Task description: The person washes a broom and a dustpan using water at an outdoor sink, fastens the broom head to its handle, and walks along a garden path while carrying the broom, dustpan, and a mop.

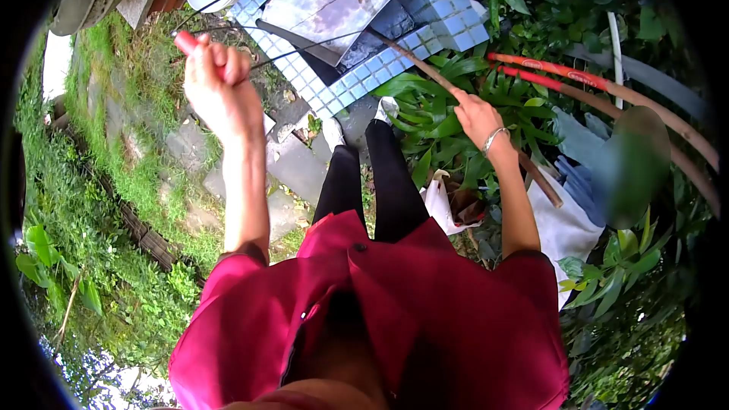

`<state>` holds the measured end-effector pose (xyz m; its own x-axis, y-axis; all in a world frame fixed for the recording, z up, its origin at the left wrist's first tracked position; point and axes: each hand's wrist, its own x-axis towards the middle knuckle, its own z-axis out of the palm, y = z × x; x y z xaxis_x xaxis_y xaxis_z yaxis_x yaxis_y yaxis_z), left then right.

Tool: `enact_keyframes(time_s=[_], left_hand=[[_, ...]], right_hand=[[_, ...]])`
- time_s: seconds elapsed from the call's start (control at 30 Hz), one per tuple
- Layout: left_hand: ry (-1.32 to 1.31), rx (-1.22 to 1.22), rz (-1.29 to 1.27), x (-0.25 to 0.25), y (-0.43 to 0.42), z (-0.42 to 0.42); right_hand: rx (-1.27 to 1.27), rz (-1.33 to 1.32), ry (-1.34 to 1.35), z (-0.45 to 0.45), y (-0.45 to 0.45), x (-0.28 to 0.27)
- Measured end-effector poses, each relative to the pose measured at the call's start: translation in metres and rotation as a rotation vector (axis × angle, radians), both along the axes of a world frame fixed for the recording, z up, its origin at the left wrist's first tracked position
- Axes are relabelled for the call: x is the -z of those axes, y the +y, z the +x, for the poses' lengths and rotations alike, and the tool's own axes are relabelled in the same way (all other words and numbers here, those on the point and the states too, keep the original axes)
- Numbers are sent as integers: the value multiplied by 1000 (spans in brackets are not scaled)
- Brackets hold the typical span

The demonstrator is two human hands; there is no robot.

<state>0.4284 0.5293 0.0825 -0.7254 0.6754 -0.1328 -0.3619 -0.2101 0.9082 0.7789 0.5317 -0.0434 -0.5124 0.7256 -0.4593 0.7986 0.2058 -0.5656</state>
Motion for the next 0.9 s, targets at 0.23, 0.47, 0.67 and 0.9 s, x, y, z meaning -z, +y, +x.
enact_keyframes(time_s=[0.23, 0.47, 0.67, 0.9], left_hand=[[3, 137, 265, 27, 91, 42], [-107, 220, 314, 30, 126, 61], [-86, 258, 197, 38, 109, 50], [-105, 274, 47, 18, 78, 12]], right_hand=[[-16, 202, 290, -38, 68, 6], [206, 361, 231, -144, 195, 83], [358, 201, -130, -209, 221, 116], [-17, 243, -202, -186, 236, 131]])
